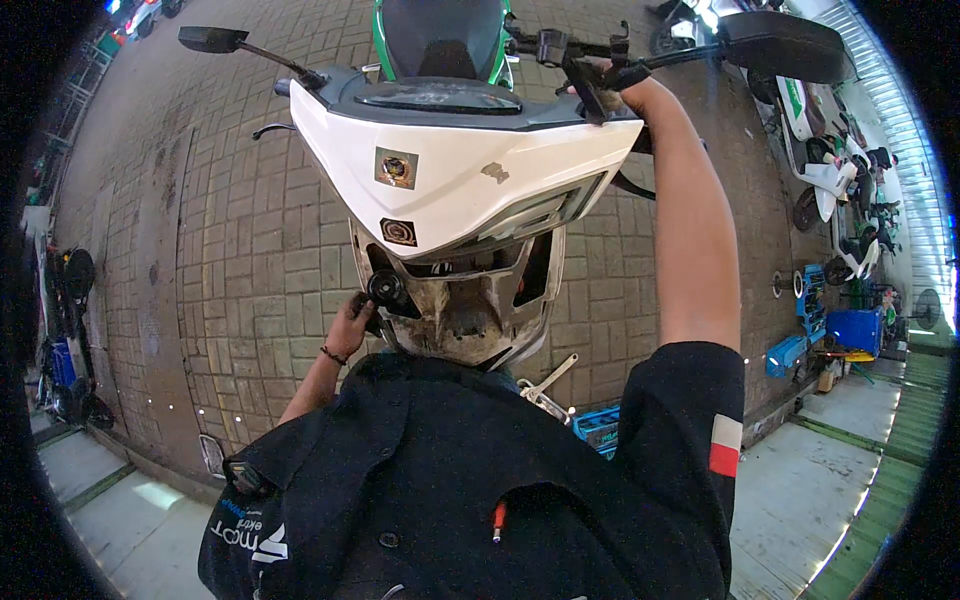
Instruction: The person works on the front panel and internal components of a scooter, using their hands to disconnect and reconnect wires and internal parts.
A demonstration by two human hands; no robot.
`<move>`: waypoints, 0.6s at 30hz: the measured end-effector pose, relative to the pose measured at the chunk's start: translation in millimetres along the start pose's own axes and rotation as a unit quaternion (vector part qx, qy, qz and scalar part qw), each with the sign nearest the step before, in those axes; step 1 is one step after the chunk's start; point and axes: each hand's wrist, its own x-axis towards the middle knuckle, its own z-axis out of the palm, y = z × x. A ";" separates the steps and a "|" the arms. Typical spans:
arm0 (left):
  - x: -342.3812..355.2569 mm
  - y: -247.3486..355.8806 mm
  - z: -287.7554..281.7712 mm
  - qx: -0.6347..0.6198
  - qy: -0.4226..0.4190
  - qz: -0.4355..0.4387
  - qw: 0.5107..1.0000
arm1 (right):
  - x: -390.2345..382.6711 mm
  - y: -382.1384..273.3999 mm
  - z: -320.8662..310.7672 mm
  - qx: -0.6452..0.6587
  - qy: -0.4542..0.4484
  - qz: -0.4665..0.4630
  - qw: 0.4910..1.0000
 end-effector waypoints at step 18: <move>-5.8 -23.6 4.2 -0.180 -0.068 -0.047 0.980 | 4.4 -13.1 2.7 -0.100 0.036 0.067 0.992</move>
